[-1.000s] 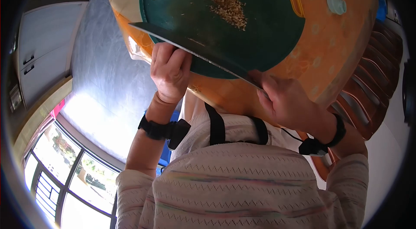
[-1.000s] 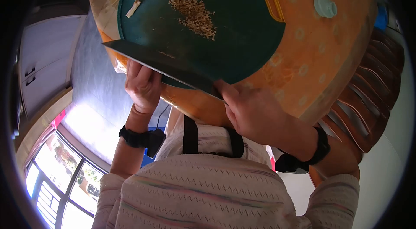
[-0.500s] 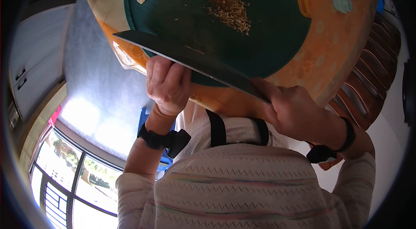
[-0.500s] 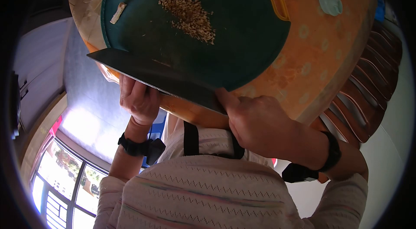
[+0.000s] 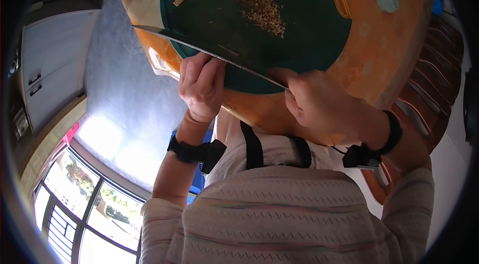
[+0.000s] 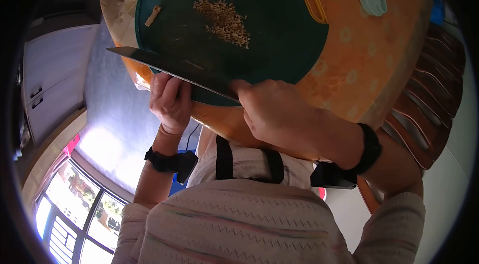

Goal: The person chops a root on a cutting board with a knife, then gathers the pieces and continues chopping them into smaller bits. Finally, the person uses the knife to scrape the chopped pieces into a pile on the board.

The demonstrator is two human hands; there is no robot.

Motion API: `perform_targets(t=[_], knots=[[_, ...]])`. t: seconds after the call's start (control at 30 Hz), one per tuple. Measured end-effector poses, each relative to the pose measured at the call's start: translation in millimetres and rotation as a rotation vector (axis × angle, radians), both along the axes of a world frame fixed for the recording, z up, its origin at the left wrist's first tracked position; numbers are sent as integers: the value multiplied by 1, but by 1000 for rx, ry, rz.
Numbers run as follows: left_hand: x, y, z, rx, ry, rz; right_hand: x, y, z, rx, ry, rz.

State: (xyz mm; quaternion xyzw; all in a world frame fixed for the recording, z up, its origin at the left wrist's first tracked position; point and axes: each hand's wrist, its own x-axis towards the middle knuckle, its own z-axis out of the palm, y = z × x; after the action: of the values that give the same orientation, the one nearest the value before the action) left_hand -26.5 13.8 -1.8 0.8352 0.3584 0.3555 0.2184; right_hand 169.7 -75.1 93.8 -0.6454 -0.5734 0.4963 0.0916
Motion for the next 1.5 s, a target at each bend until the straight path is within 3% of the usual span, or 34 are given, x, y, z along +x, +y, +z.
perform_targets(t=[0.2, 0.37, 0.7, 0.8, 1.2, 1.27, 1.4, 1.5], knots=[[-1, -1, -5, 7, -9, 41, 0, -17, 12, 72, -67, 36], [-4, -2, -1, -59, 8, 0, -6, -21, 13, -14, -218, 101], [-13, -12, -13, -150, 17, -42, -7, -22, 17, -217, -158, 124], [-18, -13, -18, -137, -56, -135, -9, -27, 10, -180, -172, 130], [1, 0, 3, -10, 1, 2, -2, -16, 8, -30, -32, 21], [5, -3, 6, -24, -12, 11, -1, -20, 7, 331, -139, -7], [11, -12, 6, -44, -21, 6, -4, -26, 11, 386, -289, 66], [11, -14, 8, -63, -13, 10, -10, -21, 20, 259, -336, 154]])
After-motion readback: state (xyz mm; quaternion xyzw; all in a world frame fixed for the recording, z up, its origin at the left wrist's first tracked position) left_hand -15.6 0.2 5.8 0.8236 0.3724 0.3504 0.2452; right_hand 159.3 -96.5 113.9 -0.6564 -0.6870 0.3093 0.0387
